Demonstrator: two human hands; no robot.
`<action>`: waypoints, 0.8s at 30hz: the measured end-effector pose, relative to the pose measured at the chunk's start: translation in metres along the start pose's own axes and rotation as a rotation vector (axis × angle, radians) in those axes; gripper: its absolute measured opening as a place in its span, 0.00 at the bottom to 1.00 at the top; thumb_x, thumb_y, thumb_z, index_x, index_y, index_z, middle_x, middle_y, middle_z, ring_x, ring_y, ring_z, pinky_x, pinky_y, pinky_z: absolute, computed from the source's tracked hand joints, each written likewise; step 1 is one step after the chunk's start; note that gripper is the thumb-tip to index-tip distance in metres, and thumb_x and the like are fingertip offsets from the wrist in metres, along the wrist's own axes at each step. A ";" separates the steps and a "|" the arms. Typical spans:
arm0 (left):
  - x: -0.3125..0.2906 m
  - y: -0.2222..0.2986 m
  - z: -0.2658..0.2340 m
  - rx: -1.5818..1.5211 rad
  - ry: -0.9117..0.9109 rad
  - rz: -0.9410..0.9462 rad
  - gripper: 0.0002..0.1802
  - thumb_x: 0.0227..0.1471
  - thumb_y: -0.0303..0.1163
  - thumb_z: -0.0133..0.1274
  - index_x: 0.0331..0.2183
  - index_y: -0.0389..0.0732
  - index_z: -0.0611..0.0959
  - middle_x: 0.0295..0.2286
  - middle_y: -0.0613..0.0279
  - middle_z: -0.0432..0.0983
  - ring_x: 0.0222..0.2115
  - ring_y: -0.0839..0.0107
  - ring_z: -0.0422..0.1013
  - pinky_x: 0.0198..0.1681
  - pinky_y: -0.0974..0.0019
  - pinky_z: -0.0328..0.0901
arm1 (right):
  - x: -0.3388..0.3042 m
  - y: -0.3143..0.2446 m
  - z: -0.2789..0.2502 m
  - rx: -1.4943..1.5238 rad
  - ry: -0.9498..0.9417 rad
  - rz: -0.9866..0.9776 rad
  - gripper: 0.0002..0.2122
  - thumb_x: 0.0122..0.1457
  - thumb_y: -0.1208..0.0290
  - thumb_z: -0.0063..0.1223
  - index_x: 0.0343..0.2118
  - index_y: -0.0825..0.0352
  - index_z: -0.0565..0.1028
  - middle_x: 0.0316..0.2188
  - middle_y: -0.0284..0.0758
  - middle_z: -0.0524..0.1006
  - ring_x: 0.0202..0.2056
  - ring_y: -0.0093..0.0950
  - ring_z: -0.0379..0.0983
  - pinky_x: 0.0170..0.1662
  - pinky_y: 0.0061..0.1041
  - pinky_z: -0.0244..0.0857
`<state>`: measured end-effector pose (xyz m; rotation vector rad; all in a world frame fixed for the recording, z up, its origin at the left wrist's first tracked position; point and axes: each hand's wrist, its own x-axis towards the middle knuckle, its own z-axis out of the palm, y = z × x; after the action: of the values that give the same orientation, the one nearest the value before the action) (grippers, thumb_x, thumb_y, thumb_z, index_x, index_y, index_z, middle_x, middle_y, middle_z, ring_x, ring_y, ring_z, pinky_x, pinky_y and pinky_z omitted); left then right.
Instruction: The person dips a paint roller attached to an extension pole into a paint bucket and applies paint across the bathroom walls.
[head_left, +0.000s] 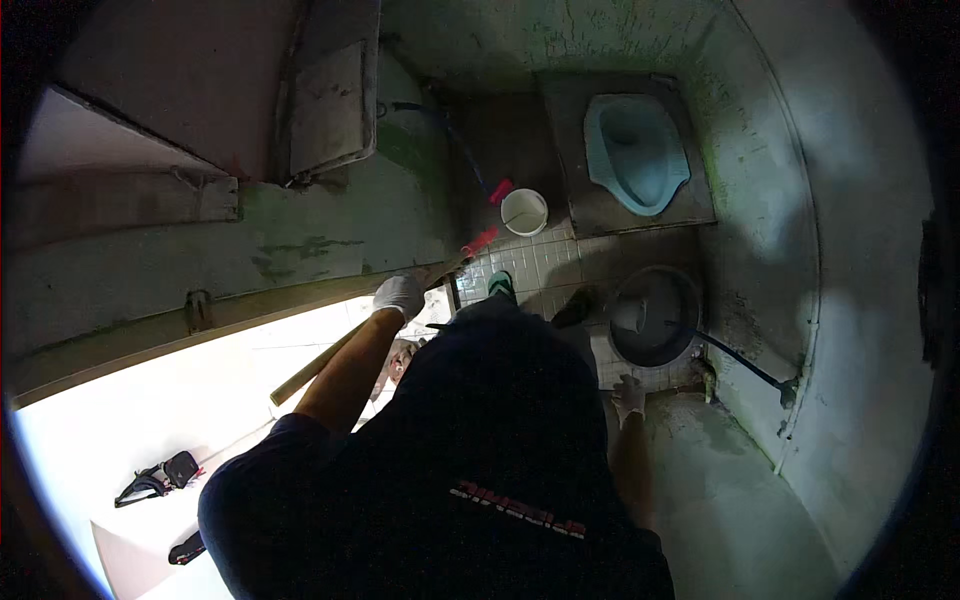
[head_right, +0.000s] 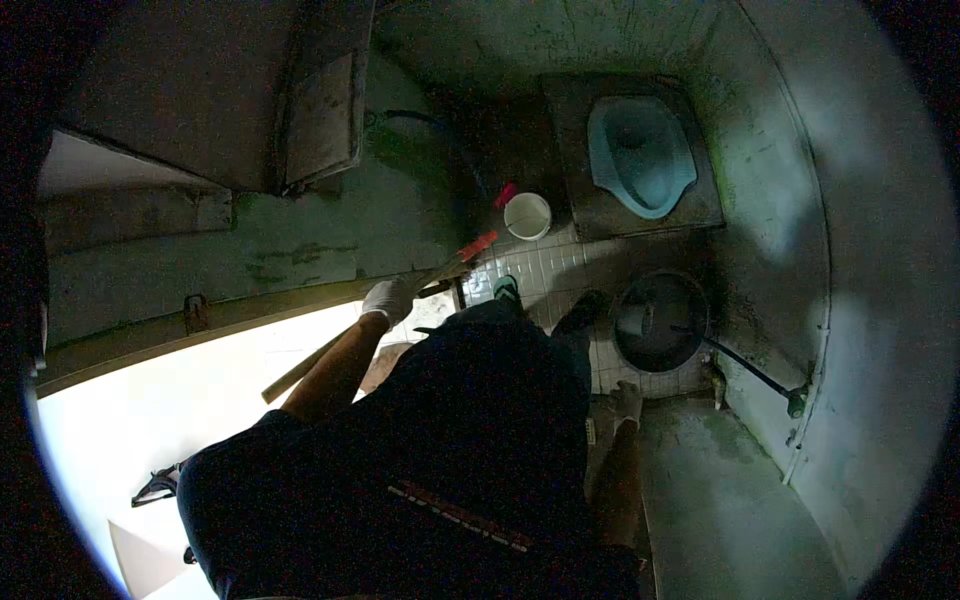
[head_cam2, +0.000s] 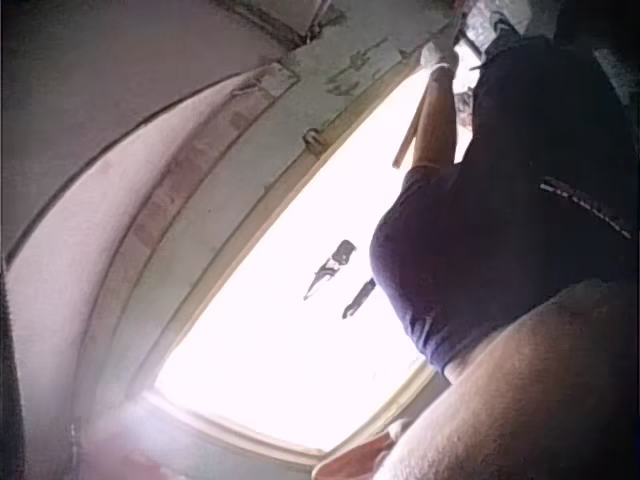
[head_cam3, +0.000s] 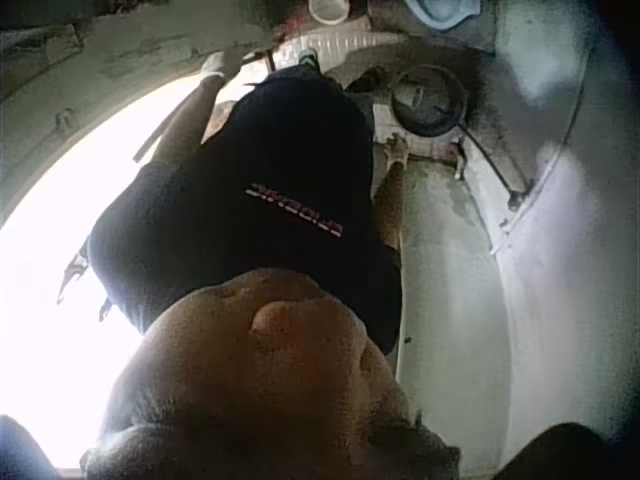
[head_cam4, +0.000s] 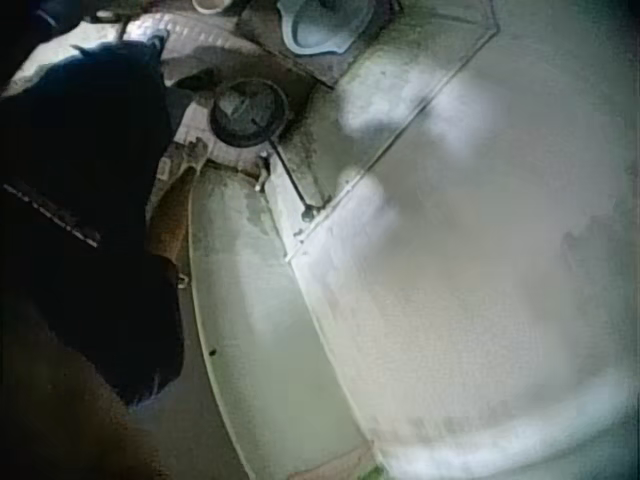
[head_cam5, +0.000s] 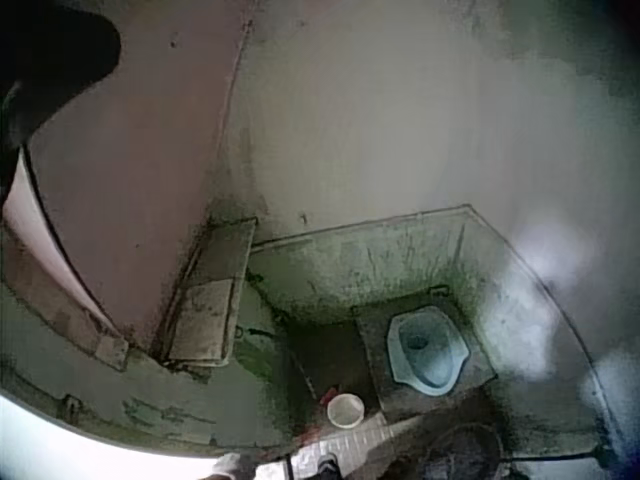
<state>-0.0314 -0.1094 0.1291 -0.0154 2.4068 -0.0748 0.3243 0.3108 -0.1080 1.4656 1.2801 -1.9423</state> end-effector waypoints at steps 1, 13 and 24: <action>0.007 -0.007 0.004 0.020 -0.046 -0.131 0.16 0.52 0.37 0.42 0.38 0.47 0.83 0.38 0.49 0.77 0.41 0.52 0.74 0.42 0.53 0.68 | 0.003 -0.001 0.000 -0.002 -0.002 -0.001 0.15 0.59 0.68 0.46 0.48 0.63 0.68 0.25 0.36 0.71 0.23 0.27 0.66 0.27 0.30 0.62; -0.022 0.000 -0.042 0.056 0.014 0.075 0.17 0.52 0.35 0.43 0.43 0.44 0.78 0.34 0.46 0.77 0.37 0.50 0.74 0.40 0.49 0.68 | 0.002 -0.021 0.038 0.054 0.175 0.050 0.13 0.59 0.63 0.49 0.42 0.65 0.72 0.26 0.39 0.76 0.24 0.32 0.71 0.26 0.33 0.65; 0.025 -0.026 -0.005 -0.043 -0.026 -0.048 0.26 0.55 0.49 0.42 0.41 0.37 0.80 0.41 0.43 0.75 0.45 0.49 0.71 0.46 0.55 0.66 | 0.031 0.035 0.040 0.504 -0.150 0.126 0.08 0.57 0.69 0.49 0.38 0.64 0.70 0.21 0.33 0.71 0.16 0.23 0.63 0.19 0.21 0.56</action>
<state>-0.0533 -0.1357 0.1176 -0.0936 2.3823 -0.0449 0.3169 0.2666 -0.1493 1.5346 0.6388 -2.3419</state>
